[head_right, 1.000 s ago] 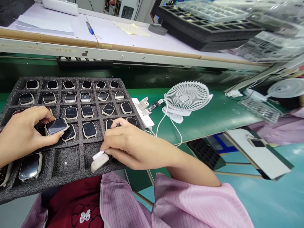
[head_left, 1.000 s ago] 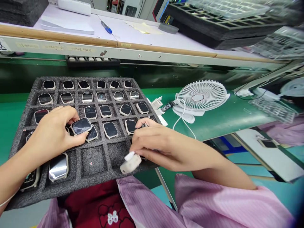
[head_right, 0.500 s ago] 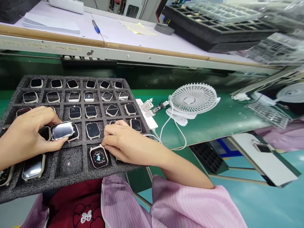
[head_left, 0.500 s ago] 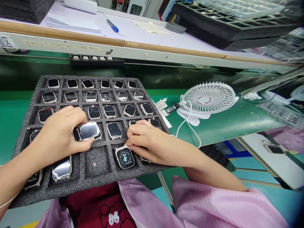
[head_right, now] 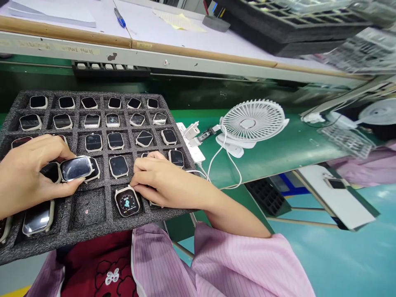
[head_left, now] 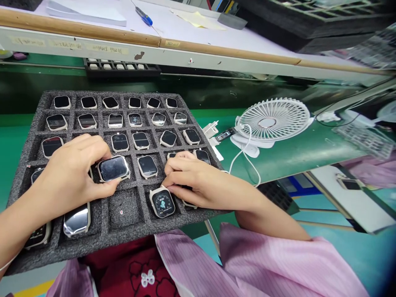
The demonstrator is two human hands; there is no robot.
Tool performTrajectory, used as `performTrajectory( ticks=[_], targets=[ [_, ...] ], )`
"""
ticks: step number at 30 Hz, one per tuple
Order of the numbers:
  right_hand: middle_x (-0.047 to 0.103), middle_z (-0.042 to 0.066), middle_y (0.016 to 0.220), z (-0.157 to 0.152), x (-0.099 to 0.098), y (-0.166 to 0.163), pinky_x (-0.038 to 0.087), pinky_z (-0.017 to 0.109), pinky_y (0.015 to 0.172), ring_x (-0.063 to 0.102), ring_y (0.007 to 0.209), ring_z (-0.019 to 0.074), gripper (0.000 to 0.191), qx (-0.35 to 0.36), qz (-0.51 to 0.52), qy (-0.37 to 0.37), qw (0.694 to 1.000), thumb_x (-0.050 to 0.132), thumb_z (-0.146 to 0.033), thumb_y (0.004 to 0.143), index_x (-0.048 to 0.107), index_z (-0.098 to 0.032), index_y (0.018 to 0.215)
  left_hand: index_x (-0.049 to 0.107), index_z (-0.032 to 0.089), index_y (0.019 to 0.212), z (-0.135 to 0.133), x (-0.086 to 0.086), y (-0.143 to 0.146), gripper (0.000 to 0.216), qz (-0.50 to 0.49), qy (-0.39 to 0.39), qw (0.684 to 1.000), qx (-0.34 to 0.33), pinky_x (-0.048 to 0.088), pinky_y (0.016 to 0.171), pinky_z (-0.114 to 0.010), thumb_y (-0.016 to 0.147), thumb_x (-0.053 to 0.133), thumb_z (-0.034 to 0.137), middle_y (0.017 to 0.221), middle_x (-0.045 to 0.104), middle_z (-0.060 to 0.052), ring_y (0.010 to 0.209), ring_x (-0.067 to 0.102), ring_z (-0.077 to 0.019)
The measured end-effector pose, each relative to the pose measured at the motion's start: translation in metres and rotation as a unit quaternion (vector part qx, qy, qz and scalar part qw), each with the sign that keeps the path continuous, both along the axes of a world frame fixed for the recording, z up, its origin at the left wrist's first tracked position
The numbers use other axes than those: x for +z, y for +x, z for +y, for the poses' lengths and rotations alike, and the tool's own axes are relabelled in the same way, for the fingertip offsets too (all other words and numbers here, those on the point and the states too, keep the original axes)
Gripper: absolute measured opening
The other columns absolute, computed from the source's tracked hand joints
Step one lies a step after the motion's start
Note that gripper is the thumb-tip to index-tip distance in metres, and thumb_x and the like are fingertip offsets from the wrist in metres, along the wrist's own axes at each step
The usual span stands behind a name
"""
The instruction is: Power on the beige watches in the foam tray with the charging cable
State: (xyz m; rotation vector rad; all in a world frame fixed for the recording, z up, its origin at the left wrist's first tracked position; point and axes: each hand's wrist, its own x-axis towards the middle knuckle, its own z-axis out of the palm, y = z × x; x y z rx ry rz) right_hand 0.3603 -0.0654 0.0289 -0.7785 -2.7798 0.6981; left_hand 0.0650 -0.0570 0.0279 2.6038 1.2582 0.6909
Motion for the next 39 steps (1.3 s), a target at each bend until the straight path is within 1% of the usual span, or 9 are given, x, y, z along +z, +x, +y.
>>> performTrajectory(
  ticks=[4, 8, 12, 16, 19, 22, 31, 36, 39],
  targets=[
    [0.055, 0.004, 0.088, 0.001, 0.0, 0.001, 0.031, 0.034, 0.088, 0.051, 0.083, 0.0172, 0.024, 0.005, 0.008, 0.004, 1.0, 0.043, -0.017, 0.106, 0.066, -0.015, 0.098, 0.052, 0.024, 0.084, 0.005, -0.008, -0.005, 0.015, -0.031, 0.011, 0.999, -0.016, 0.044, 0.063, -0.034, 0.084, 0.062, 0.035, 0.079, 0.061, 0.0, 0.071, 0.056, -0.02],
    [0.055, 0.004, 0.088, -0.001, -0.001, 0.001, 0.032, 0.034, 0.088, 0.049, 0.081, 0.0165, 0.027, 0.01, 0.006, 0.026, 1.0, 0.042, -0.018, 0.108, 0.066, -0.015, 0.097, 0.056, 0.023, 0.089, 0.007, -0.011, -0.006, 0.015, -0.053, 0.001, 0.998, -0.026, 0.048, 0.067, -0.034, 0.086, 0.064, 0.035, 0.084, 0.063, -0.001, 0.074, 0.06, -0.0203],
    [0.057, 0.003, 0.088, -0.004, -0.004, 0.0, 0.032, 0.036, 0.092, 0.052, 0.08, 0.0148, 0.029, 0.016, 0.015, 0.077, 0.997, 0.039, -0.017, 0.109, 0.065, -0.016, 0.097, 0.06, 0.021, 0.099, 0.006, -0.011, -0.005, 0.02, -0.062, -0.007, 0.998, -0.013, 0.05, 0.067, -0.032, 0.085, 0.068, 0.034, 0.089, 0.066, -0.001, 0.074, 0.062, -0.0186],
    [0.06, 0.001, 0.086, -0.007, -0.008, -0.002, 0.032, 0.038, 0.093, 0.056, 0.078, 0.0134, 0.022, -0.021, 0.055, 0.154, 0.986, 0.044, -0.016, 0.109, 0.062, -0.018, 0.097, 0.06, 0.02, 0.115, 0.004, -0.009, -0.005, 0.03, -0.078, 0.014, 0.997, -0.024, 0.054, 0.076, -0.031, 0.09, 0.067, 0.034, 0.104, 0.07, -0.003, 0.083, 0.066, -0.0182],
    [0.06, 0.0, 0.084, -0.007, -0.01, -0.003, 0.035, 0.038, 0.088, 0.057, 0.076, 0.0138, 0.013, -0.067, 0.117, 0.186, 0.973, 0.052, -0.015, 0.106, 0.061, -0.019, 0.097, 0.061, 0.02, 0.112, 0.003, -0.006, -0.004, 0.023, -0.085, 0.014, 0.995, -0.043, 0.054, 0.081, -0.029, 0.092, 0.066, 0.031, 0.107, 0.07, -0.003, 0.092, 0.067, -0.0177],
    [0.06, 0.0, 0.084, -0.006, -0.011, -0.002, 0.039, 0.037, 0.086, 0.059, 0.077, 0.0145, 0.01, -0.102, 0.174, 0.182, 0.962, 0.058, -0.011, 0.101, 0.061, -0.02, 0.098, 0.062, 0.02, 0.108, 0.002, -0.006, -0.004, 0.02, -0.089, 0.011, 0.995, -0.038, 0.055, 0.08, -0.028, 0.091, 0.067, 0.029, 0.103, 0.07, -0.002, 0.09, 0.067, -0.0167],
    [0.063, 0.001, 0.085, 0.0, -0.01, 0.001, 0.042, 0.036, 0.081, 0.06, 0.08, 0.0156, 0.01, -0.113, 0.202, 0.198, 0.953, 0.058, -0.011, 0.101, 0.064, -0.019, 0.101, 0.063, 0.022, 0.112, 0.002, -0.01, -0.006, 0.025, -0.088, 0.011, 0.996, -0.015, 0.058, 0.081, -0.029, 0.091, 0.069, 0.036, 0.105, 0.071, -0.002, 0.089, 0.069, -0.0179],
    [0.063, 0.003, 0.085, -0.001, -0.01, -0.001, 0.045, 0.036, 0.081, 0.06, 0.08, 0.0159, 0.01, -0.109, 0.19, 0.218, 0.951, 0.056, -0.015, 0.103, 0.066, -0.016, 0.1, 0.063, 0.025, 0.109, 0.001, -0.007, -0.007, 0.022, -0.069, 0.061, 0.995, -0.024, 0.059, 0.086, -0.035, 0.093, 0.066, 0.039, 0.106, 0.071, -0.002, 0.092, 0.07, -0.0217],
    [0.063, 0.006, 0.09, -0.003, -0.005, 0.003, 0.049, 0.032, 0.073, 0.062, 0.083, 0.0161, 0.013, -0.109, 0.205, 0.219, 0.948, 0.054, -0.015, 0.104, 0.067, -0.016, 0.102, 0.065, 0.025, 0.11, 0.002, -0.008, -0.008, 0.023, -0.054, 0.097, 0.993, -0.033, 0.059, 0.088, -0.041, 0.093, 0.065, 0.041, 0.105, 0.072, -0.003, 0.094, 0.071, -0.0253]
  ],
)
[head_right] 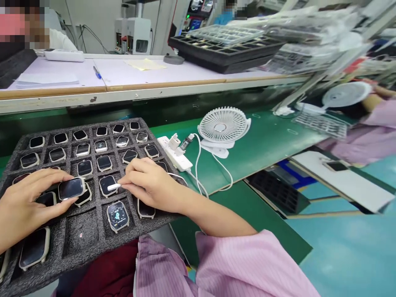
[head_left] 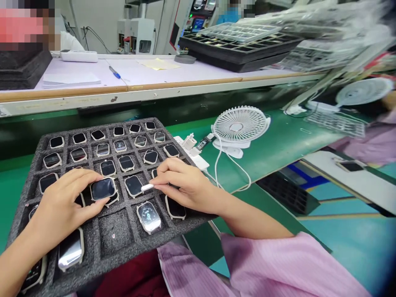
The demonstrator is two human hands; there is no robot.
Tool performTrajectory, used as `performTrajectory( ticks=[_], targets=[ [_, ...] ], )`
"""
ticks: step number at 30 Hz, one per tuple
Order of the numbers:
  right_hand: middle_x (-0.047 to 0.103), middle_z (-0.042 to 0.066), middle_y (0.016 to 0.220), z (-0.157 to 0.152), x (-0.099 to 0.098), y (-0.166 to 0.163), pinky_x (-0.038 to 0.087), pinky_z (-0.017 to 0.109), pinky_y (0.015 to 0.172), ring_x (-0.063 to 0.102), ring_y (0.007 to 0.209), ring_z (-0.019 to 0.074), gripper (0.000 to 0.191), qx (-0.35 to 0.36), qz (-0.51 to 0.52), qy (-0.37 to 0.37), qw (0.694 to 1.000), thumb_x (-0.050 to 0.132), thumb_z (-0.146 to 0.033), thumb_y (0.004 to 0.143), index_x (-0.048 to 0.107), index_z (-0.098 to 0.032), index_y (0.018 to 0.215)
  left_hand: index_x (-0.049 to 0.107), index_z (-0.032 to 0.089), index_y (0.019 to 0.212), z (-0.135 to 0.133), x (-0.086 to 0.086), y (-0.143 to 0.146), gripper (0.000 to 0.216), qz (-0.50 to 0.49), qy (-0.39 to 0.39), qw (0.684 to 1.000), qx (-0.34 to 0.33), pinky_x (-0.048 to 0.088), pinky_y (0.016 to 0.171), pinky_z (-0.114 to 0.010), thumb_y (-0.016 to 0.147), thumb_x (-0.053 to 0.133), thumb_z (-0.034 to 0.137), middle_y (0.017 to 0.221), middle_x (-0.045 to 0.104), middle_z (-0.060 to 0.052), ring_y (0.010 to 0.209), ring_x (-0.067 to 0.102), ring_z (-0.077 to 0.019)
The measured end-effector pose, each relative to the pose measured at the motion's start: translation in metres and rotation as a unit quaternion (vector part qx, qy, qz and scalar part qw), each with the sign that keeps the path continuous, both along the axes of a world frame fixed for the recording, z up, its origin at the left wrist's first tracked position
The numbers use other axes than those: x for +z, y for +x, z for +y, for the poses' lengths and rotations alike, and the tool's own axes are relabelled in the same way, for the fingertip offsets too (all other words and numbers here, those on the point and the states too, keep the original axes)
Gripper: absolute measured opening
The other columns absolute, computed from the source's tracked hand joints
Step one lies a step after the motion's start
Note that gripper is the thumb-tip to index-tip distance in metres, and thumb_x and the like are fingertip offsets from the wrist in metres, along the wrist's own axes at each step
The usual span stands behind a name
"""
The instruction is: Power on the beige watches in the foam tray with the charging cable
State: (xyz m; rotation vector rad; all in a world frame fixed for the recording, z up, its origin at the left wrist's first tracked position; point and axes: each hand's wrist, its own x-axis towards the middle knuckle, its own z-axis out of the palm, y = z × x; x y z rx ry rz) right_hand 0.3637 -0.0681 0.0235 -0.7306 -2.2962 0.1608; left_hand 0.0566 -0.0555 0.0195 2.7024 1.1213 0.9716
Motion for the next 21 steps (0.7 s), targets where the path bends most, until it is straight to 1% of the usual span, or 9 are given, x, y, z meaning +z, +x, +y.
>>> performTrajectory(
  ticks=[3, 4, 6, 8, 10, 14, 16, 18, 21],
  targets=[
    [0.065, 0.005, 0.091, -0.003, 0.009, 0.021, 0.051, 0.03, 0.069, 0.063, 0.082, 0.0169, 0.013, -0.076, 0.087, 0.033, 0.993, 0.056, -0.014, 0.102, 0.068, -0.021, 0.103, 0.065, 0.026, 0.111, 0.001, -0.003, -0.003, 0.025, 0.027, 0.022, 0.999, -0.003, 0.06, 0.085, -0.043, 0.093, 0.063, 0.043, 0.105, 0.072, -0.004, 0.093, 0.071, -0.0272],
    [0.066, 0.004, 0.09, -0.005, 0.012, 0.033, 0.051, 0.031, 0.069, 0.063, 0.081, 0.0174, 0.013, -0.13, 0.133, 0.072, 0.98, 0.058, -0.015, 0.101, 0.068, -0.023, 0.102, 0.065, 0.026, 0.111, 0.002, -0.004, -0.004, 0.026, 0.036, 0.029, 0.999, -0.003, 0.06, 0.084, -0.043, 0.094, 0.062, 0.045, 0.106, 0.072, -0.005, 0.093, 0.072, -0.0275],
    [0.066, 0.002, 0.087, -0.008, 0.011, 0.062, 0.049, 0.032, 0.068, 0.061, 0.077, 0.0182, 0.01, -0.266, 0.214, 0.162, 0.926, 0.06, -0.019, 0.099, 0.069, -0.024, 0.099, 0.064, 0.025, 0.112, 0.004, -0.005, -0.005, 0.028, 0.048, 0.042, 0.998, -0.003, 0.06, 0.082, -0.043, 0.095, 0.059, 0.047, 0.105, 0.072, -0.005, 0.092, 0.072, -0.0274],
    [0.065, 0.003, 0.087, -0.01, -0.001, 0.094, 0.046, 0.032, 0.064, 0.058, 0.072, 0.0183, 0.006, -0.391, 0.233, 0.204, 0.867, 0.063, -0.023, 0.096, 0.069, -0.024, 0.097, 0.063, 0.025, 0.111, 0.005, -0.004, -0.005, 0.028, 0.054, 0.056, 0.997, -0.003, 0.06, 0.081, -0.042, 0.096, 0.058, 0.048, 0.103, 0.072, -0.005, 0.089, 0.072, -0.0267],
    [0.066, 0.004, 0.086, -0.008, -0.026, 0.121, 0.046, 0.033, 0.064, 0.057, 0.068, 0.0189, 0.008, -0.461, 0.188, 0.159, 0.852, 0.063, -0.026, 0.092, 0.068, -0.021, 0.096, 0.062, 0.025, 0.11, 0.006, -0.001, -0.003, 0.025, 0.06, 0.061, 0.996, -0.001, 0.06, 0.081, -0.042, 0.096, 0.059, 0.046, 0.101, 0.072, -0.005, 0.087, 0.072, -0.0258],
    [0.07, 0.01, 0.088, 0.004, -0.091, 0.144, 0.052, 0.036, 0.07, 0.063, 0.074, 0.0231, 0.018, -0.481, 0.091, -0.03, 0.871, 0.052, -0.027, 0.092, 0.067, -0.017, 0.093, 0.06, 0.027, 0.11, 0.007, 0.006, 0.0, 0.022, 0.074, 0.054, 0.996, 0.006, 0.061, 0.084, -0.041, 0.092, 0.067, 0.038, 0.101, 0.072, -0.003, 0.087, 0.072, -0.0246],
    [0.073, 0.013, 0.096, 0.011, -0.116, 0.144, 0.054, 0.039, 0.078, 0.067, 0.084, 0.0256, 0.018, -0.461, 0.064, -0.063, 0.883, 0.052, -0.024, 0.09, 0.068, -0.017, 0.091, 0.059, 0.028, 0.111, 0.008, 0.009, 0.001, 0.024, 0.078, 0.048, 0.996, 0.018, 0.06, 0.084, -0.04, 0.091, 0.069, 0.034, 0.102, 0.071, -0.001, 0.088, 0.071, -0.0242],
    [0.074, 0.014, 0.104, 0.017, -0.131, 0.142, 0.054, 0.041, 0.086, 0.068, 0.095, 0.0281, 0.019, -0.447, 0.055, -0.074, 0.89, 0.052, -0.023, 0.09, 0.07, -0.017, 0.091, 0.058, 0.028, 0.111, 0.008, 0.01, 0.002, 0.024, 0.085, 0.036, 0.995, 0.032, 0.06, 0.084, -0.04, 0.09, 0.07, 0.032, 0.102, 0.071, 0.001, 0.088, 0.07, -0.0237],
    [0.073, 0.017, 0.111, 0.024, -0.139, 0.147, 0.052, 0.046, 0.09, 0.066, 0.099, 0.0317, 0.02, -0.455, 0.051, -0.078, 0.885, 0.052, -0.022, 0.093, 0.071, -0.016, 0.094, 0.058, 0.03, 0.109, 0.008, 0.011, 0.004, 0.024, 0.095, 0.008, 0.994, 0.06, 0.058, 0.087, -0.041, 0.088, 0.071, 0.031, 0.102, 0.069, 0.002, 0.089, 0.069, -0.0244]
  ],
)
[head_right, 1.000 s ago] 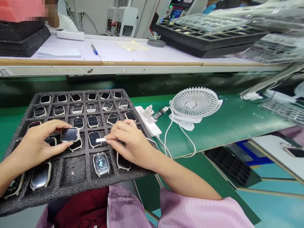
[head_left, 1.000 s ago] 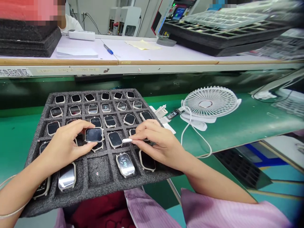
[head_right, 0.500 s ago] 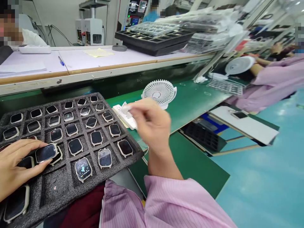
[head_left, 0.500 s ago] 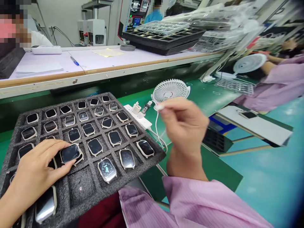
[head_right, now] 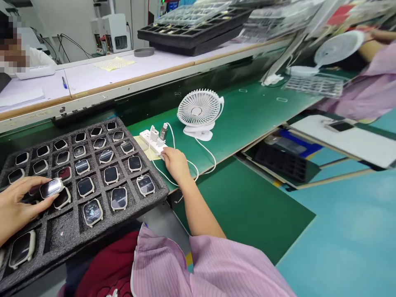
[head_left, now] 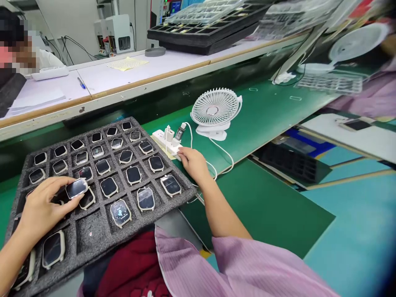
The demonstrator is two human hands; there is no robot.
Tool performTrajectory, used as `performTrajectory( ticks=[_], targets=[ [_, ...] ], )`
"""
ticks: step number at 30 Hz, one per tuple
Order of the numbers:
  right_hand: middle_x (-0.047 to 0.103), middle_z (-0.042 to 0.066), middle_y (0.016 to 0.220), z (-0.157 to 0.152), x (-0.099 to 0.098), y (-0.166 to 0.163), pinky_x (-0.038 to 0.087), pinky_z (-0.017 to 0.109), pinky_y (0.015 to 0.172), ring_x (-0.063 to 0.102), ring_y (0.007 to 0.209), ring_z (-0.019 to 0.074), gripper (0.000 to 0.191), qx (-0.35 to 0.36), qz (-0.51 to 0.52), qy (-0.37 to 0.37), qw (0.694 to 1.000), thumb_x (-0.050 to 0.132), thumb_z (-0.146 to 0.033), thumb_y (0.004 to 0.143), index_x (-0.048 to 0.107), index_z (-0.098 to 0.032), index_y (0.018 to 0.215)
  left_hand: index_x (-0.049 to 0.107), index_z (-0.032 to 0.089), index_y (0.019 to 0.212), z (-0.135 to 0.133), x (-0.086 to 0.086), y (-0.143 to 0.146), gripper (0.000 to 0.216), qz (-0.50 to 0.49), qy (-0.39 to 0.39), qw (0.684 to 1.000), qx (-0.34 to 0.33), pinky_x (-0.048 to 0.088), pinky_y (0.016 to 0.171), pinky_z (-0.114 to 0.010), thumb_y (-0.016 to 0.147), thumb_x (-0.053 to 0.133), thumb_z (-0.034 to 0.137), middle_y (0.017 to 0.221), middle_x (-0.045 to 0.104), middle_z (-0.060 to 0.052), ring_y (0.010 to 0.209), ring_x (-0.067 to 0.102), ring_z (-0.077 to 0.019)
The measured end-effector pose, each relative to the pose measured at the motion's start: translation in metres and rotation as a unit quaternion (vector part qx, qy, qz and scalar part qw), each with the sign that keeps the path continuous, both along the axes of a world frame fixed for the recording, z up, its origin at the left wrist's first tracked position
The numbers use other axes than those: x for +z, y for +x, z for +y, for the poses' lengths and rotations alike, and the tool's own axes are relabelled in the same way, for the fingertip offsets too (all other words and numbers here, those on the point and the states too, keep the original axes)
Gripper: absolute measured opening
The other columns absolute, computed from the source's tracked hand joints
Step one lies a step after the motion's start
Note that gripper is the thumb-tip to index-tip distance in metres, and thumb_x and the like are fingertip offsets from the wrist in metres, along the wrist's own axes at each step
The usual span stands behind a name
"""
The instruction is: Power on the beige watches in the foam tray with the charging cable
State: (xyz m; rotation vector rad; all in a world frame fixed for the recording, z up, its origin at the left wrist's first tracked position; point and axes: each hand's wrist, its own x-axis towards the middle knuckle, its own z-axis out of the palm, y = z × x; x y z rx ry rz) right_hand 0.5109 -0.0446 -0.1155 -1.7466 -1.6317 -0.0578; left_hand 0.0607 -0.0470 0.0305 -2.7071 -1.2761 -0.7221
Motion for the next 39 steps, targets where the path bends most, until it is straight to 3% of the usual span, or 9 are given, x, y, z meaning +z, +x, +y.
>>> performTrajectory(
  ticks=[4, 9, 15, 21, 26, 30, 34, 39],
  targets=[
    [0.071, 0.02, 0.112, 0.008, -0.002, 0.016, 0.049, 0.048, 0.089, 0.064, 0.099, 0.0346, 0.022, -0.03, -0.002, 0.0, 1.0, 0.049, -0.02, 0.094, 0.07, -0.014, 0.096, 0.06, 0.032, 0.107, 0.002, -0.001, 0.0, 0.025, 0.001, -0.013, 0.999, 0.041, 0.056, 0.088, -0.043, 0.085, 0.071, 0.034, 0.102, 0.069, 0.003, 0.093, 0.068, -0.0269],
    [0.069, 0.021, 0.109, 0.008, -0.006, 0.02, 0.05, 0.046, 0.083, 0.064, 0.098, 0.0343, 0.023, -0.029, -0.016, 0.012, 0.999, 0.047, -0.023, 0.095, 0.069, -0.014, 0.094, 0.061, 0.026, 0.105, 0.003, -0.001, 0.004, 0.018, 0.009, 0.034, 0.998, 0.046, 0.057, 0.088, -0.041, 0.09, 0.068, 0.034, 0.098, 0.071, -0.002, 0.09, 0.07, -0.0255],
    [0.068, 0.011, 0.086, 0.001, -0.007, 0.012, 0.051, 0.04, 0.07, 0.065, 0.08, 0.0282, 0.02, -0.025, -0.017, 0.147, 0.989, 0.05, -0.027, 0.098, 0.067, -0.019, 0.091, 0.065, 0.023, 0.099, 0.005, 0.002, 0.011, 0.014, -0.019, 0.02, 0.999, 0.045, 0.06, 0.08, -0.04, 0.088, 0.068, 0.032, 0.092, 0.074, -0.006, 0.083, 0.072, -0.0254],
    [0.065, 0.01, 0.076, 0.001, -0.011, 0.013, 0.043, 0.042, 0.058, 0.061, 0.066, 0.0296, 0.01, -0.044, -0.014, 0.184, 0.982, 0.059, -0.028, 0.096, 0.065, -0.026, 0.089, 0.067, 0.018, 0.1, 0.005, -0.007, 0.006, 0.018, -0.025, 0.022, 0.999, 0.031, 0.06, 0.081, -0.037, 0.089, 0.068, 0.031, 0.093, 0.074, -0.009, 0.086, 0.071, -0.0232],
    [0.062, 0.012, 0.073, -0.002, -0.011, 0.007, 0.035, 0.043, 0.053, 0.057, 0.058, 0.0295, 0.013, -0.107, 0.07, 0.136, 0.982, 0.062, -0.038, 0.09, 0.06, -0.028, 0.081, 0.065, 0.014, 0.101, 0.001, -0.012, 0.004, 0.018, -0.016, 0.07, 0.997, -0.034, 0.058, 0.076, -0.036, 0.091, 0.067, 0.029, 0.091, 0.072, -0.011, 0.085, 0.069, -0.024],
    [0.063, 0.012, 0.073, -0.021, -0.008, -0.015, 0.04, 0.041, 0.055, 0.058, 0.061, 0.0296, 0.026, -0.132, 0.099, 0.055, 0.985, 0.054, -0.051, 0.084, 0.058, -0.026, 0.08, 0.066, 0.013, 0.103, -0.009, -0.012, 0.004, 0.021, -0.028, 0.109, 0.989, -0.093, 0.057, 0.074, -0.039, 0.09, 0.067, 0.03, 0.094, 0.072, -0.012, 0.086, 0.069, -0.0261],
    [0.063, 0.009, 0.068, -0.033, -0.001, -0.042, 0.042, 0.038, 0.054, 0.058, 0.062, 0.03, 0.024, -0.144, 0.107, -0.015, 0.984, 0.056, -0.049, 0.074, 0.059, -0.025, 0.076, 0.064, 0.017, 0.099, -0.017, -0.012, 0.002, 0.018, -0.085, 0.086, 0.987, -0.109, 0.055, 0.071, -0.036, 0.086, 0.068, 0.028, 0.094, 0.074, -0.008, 0.085, 0.069, -0.0239],
    [0.058, 0.01, 0.071, -0.03, 0.016, -0.062, 0.046, 0.042, 0.064, 0.057, 0.069, 0.0303, 0.02, -0.226, 0.129, 0.013, 0.965, 0.046, -0.045, 0.077, 0.046, -0.025, 0.077, 0.061, 0.017, 0.097, -0.019, -0.012, -0.001, 0.022, -0.142, 0.044, 0.982, -0.117, 0.055, 0.067, -0.038, 0.079, 0.072, 0.024, 0.091, 0.073, -0.007, 0.079, 0.069, -0.0249]
  ],
)
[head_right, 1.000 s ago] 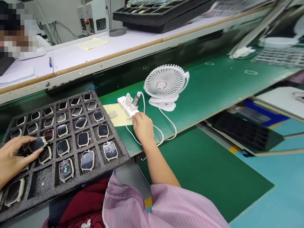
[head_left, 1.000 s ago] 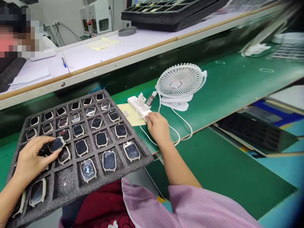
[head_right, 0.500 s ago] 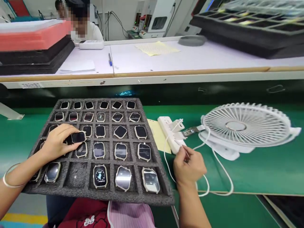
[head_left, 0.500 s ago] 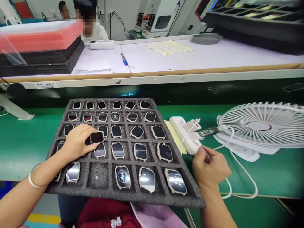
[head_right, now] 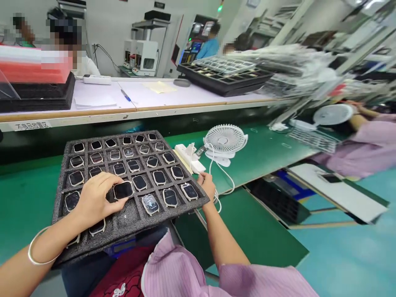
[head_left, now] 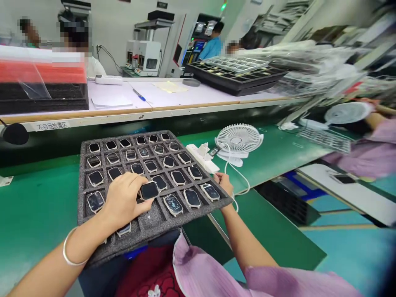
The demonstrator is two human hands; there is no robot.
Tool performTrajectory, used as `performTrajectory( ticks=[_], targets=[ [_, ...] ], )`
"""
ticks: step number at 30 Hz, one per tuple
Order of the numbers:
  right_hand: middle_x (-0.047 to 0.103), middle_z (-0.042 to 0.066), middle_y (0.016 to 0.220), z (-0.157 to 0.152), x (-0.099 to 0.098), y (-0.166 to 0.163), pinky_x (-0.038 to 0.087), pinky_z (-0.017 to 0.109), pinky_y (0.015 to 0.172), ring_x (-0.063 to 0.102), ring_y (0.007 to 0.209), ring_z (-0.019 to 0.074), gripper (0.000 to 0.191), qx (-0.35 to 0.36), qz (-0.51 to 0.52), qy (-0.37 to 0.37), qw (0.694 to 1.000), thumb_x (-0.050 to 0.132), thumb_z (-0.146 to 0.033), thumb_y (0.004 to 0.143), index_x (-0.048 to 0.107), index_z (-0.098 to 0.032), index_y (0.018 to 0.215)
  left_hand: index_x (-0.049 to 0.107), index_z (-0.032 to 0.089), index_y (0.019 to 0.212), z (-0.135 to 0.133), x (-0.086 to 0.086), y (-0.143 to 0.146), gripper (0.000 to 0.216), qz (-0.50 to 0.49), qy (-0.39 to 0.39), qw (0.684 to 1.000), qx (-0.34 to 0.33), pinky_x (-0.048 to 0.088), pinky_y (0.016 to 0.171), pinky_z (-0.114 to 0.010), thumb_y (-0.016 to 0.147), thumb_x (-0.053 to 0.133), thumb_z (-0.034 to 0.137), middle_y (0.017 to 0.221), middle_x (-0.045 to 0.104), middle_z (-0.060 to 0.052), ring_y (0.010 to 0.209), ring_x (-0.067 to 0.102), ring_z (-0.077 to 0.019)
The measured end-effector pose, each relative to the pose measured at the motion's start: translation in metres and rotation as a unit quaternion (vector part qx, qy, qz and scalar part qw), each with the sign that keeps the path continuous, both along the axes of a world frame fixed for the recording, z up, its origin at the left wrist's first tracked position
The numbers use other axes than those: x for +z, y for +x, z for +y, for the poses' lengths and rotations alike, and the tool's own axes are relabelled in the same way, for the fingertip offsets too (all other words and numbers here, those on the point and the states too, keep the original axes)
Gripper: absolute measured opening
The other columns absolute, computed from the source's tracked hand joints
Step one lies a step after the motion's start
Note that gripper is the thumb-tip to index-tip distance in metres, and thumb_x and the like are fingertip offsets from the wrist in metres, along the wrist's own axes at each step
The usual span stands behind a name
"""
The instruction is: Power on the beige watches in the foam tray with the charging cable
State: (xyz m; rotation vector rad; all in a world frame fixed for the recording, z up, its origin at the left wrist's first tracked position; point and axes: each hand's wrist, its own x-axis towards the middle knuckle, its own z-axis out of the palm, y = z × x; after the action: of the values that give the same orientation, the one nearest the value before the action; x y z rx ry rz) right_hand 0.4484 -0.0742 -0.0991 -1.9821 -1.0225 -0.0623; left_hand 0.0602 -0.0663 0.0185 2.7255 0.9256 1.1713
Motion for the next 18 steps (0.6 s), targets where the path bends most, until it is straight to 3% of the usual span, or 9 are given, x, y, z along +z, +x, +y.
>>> performTrajectory(
  ticks=[5, 8, 10, 11, 14, 16, 18],
  targets=[
    [0.052, 0.011, 0.084, -0.009, 0.046, -0.006, 0.049, 0.045, 0.074, 0.054, 0.074, 0.027, 0.034, -0.054, -0.031, 0.105, 0.993, 0.044, -0.056, 0.081, 0.041, -0.023, 0.087, 0.06, 0.018, 0.095, -0.003, 0.002, 0.002, 0.015, -0.014, 0.007, 1.0, 0.012, 0.054, 0.066, -0.037, 0.083, 0.066, 0.024, 0.086, 0.071, -0.006, 0.076, 0.066, -0.0234],
    [0.05, 0.006, 0.079, -0.013, 0.095, -0.024, 0.048, 0.04, 0.068, 0.051, 0.067, 0.0227, 0.044, 0.006, -0.064, 0.16, 0.985, 0.05, -0.067, 0.084, 0.047, -0.023, 0.085, 0.059, 0.018, 0.092, -0.005, 0.003, 0.003, 0.013, -0.007, 0.032, 0.998, 0.048, 0.052, 0.066, -0.036, 0.083, 0.066, 0.026, 0.081, 0.068, -0.006, 0.074, 0.064, -0.0239],
    [0.052, 0.005, 0.072, -0.009, 0.128, -0.047, 0.048, 0.038, 0.07, 0.054, 0.068, 0.0221, 0.052, 0.112, -0.082, 0.175, 0.975, 0.044, -0.071, 0.091, 0.055, -0.022, 0.077, 0.059, 0.018, 0.089, -0.005, 0.007, 0.004, 0.013, -0.001, 0.059, 0.995, 0.078, 0.05, 0.064, -0.037, 0.082, 0.067, 0.026, 0.078, 0.066, -0.006, 0.073, 0.064, -0.025],
    [0.052, 0.004, 0.07, -0.004, 0.142, -0.061, 0.048, 0.037, 0.068, 0.055, 0.067, 0.0212, 0.055, 0.23, -0.077, 0.166, 0.956, 0.04, -0.068, 0.097, 0.061, -0.021, 0.078, 0.058, 0.018, 0.088, -0.004, 0.01, 0.004, 0.013, 0.003, 0.076, 0.993, 0.095, 0.049, 0.064, -0.037, 0.082, 0.067, 0.025, 0.077, 0.065, -0.006, 0.073, 0.063, -0.0255],
    [0.056, 0.001, 0.069, 0.021, 0.173, -0.107, 0.046, 0.03, 0.062, 0.054, 0.059, 0.0154, 0.046, 0.51, -0.015, 0.07, 0.857, 0.041, -0.052, 0.106, 0.07, -0.018, 0.097, 0.057, 0.019, 0.085, -0.001, 0.025, 0.009, 0.01, 0.035, 0.129, 0.98, 0.147, 0.047, 0.062, -0.036, 0.082, 0.065, 0.024, 0.074, 0.064, -0.005, 0.07, 0.061, -0.0245],
    [0.065, 0.004, 0.083, 0.039, 0.181, -0.133, 0.049, 0.03, 0.071, 0.062, 0.074, 0.0164, 0.036, 0.606, -0.014, 0.039, 0.794, 0.047, -0.042, 0.105, 0.072, -0.017, 0.102, 0.056, 0.019, 0.083, 0.004, 0.037, 0.016, 0.009, 0.058, 0.157, 0.97, 0.177, 0.047, 0.061, -0.035, 0.083, 0.063, 0.024, 0.073, 0.063, -0.004, 0.069, 0.06, -0.0232],
    [0.07, 0.006, 0.096, 0.056, 0.179, -0.151, 0.05, 0.031, 0.081, 0.065, 0.088, 0.0179, 0.028, 0.649, 0.001, 0.034, 0.76, 0.05, -0.033, 0.103, 0.072, -0.015, 0.105, 0.055, 0.02, 0.082, 0.013, 0.046, 0.025, 0.009, 0.068, 0.174, 0.962, 0.199, 0.047, 0.061, -0.035, 0.084, 0.062, 0.025, 0.072, 0.062, -0.005, 0.068, 0.059, -0.0231]
  ],
)
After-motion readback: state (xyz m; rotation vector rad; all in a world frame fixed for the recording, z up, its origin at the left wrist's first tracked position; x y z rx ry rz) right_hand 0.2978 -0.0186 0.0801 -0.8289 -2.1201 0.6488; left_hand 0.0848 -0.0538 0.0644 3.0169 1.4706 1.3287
